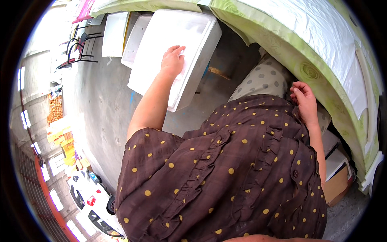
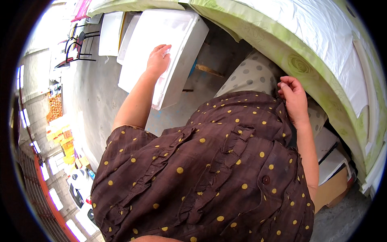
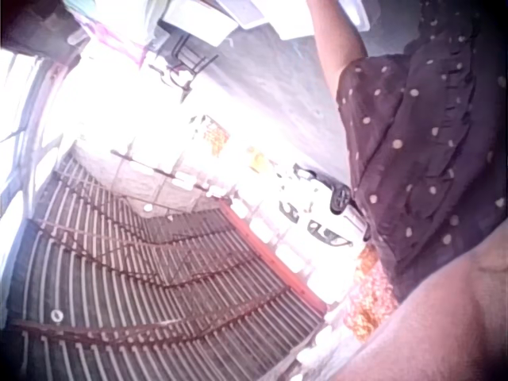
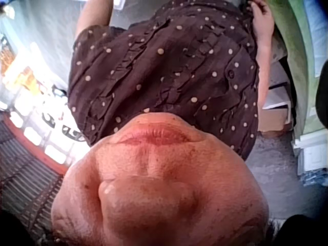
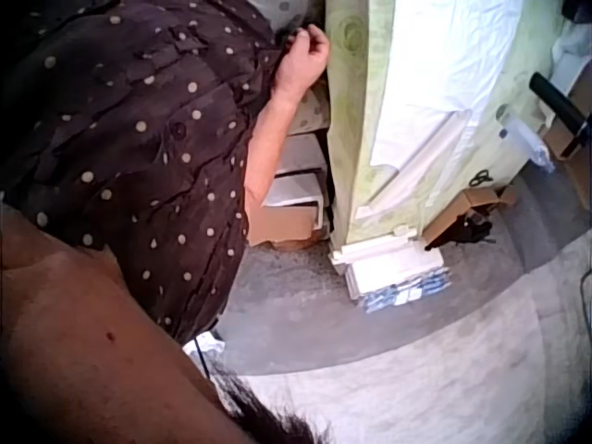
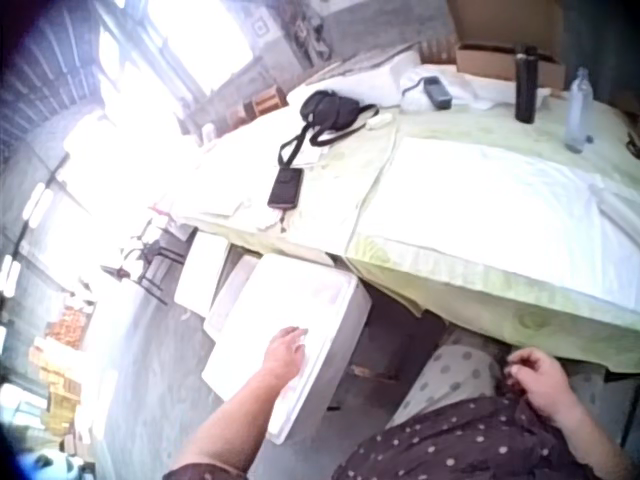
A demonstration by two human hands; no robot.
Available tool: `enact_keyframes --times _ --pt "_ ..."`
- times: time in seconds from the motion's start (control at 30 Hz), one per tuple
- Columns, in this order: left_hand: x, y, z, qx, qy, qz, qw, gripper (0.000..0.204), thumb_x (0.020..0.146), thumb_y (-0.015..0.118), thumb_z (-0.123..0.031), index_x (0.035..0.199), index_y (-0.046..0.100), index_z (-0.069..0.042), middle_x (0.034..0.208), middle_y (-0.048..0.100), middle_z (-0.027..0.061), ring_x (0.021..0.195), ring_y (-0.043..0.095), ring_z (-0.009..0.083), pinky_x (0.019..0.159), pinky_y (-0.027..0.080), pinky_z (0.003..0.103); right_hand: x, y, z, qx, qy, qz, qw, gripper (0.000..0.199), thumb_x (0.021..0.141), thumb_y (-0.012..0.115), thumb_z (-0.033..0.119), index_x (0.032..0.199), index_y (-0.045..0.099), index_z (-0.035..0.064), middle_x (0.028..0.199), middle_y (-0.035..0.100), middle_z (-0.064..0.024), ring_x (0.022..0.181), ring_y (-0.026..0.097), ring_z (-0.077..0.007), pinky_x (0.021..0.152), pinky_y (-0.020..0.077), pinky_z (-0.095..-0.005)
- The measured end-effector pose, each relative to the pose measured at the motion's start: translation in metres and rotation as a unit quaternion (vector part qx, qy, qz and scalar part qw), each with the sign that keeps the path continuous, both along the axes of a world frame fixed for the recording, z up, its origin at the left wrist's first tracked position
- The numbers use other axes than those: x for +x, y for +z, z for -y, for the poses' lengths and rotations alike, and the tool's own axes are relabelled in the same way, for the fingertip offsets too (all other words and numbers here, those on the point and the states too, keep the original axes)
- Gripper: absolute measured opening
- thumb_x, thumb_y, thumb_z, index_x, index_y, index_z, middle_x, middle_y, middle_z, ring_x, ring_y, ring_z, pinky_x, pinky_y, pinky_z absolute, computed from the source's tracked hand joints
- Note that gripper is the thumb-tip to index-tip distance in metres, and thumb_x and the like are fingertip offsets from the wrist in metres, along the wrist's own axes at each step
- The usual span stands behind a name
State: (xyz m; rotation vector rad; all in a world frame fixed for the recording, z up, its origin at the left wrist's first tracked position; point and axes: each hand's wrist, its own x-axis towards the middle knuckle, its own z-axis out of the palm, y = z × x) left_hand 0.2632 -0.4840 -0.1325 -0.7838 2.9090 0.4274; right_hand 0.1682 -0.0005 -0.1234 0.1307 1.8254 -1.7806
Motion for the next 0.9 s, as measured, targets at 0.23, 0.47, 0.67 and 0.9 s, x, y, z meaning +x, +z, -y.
enact_keyframes --times 0.23,0.47,0.67,0.9 --pt "0.004 -0.009 0.034 -0.051 0.03 -0.171 0.983 0.028 0.091 0.063 -0.012 0.117 0.07 -0.019 0.135 0.059 0.005 0.126 0.051 0.0297 0.109 0.041 0.038 0.002 0.003 -0.003 -0.004 -0.014 0.002 1.0 0.022 0.097 0.06 0.013 0.117 0.062 0.0036 0.104 0.064 -0.0024 0.083 0.057 -0.0087 0.077 0.0474 -0.0244" --pt "0.012 -0.01 0.061 -0.029 0.061 -0.077 0.995 0.03 0.09 0.065 -0.016 0.118 0.07 -0.024 0.139 0.057 0.002 0.133 0.047 0.028 0.112 0.037 0.038 0.0 0.003 -0.001 -0.003 -0.004 0.003 1.0 0.023 0.097 0.06 0.013 0.118 0.062 0.0035 0.103 0.064 -0.0023 0.083 0.057 -0.0085 0.076 0.0477 -0.0243" --pt "0.021 0.002 0.068 -0.048 0.028 -0.104 0.993 0.022 0.088 0.07 -0.02 0.109 0.073 -0.021 0.128 0.06 0.004 0.127 0.05 0.0257 0.106 0.042 0.036 -0.003 -0.005 -0.007 -0.017 -0.019 0.014 1.0 0.024 0.097 0.06 0.013 0.119 0.061 0.0031 0.104 0.064 -0.0023 0.083 0.057 -0.0083 0.075 0.0476 -0.0237" --pt "0.017 0.024 0.028 -0.04 0.095 0.002 0.995 0.029 0.084 0.078 -0.027 0.108 0.072 -0.012 0.114 0.064 0.0063 0.107 0.061 0.0215 0.095 0.05 0.034 -0.008 -0.008 -0.009 -0.01 0.003 0.017 1.0 0.024 0.098 0.06 0.015 0.12 0.061 0.0033 0.106 0.064 -0.0025 0.084 0.057 -0.0084 0.076 0.0478 -0.024"
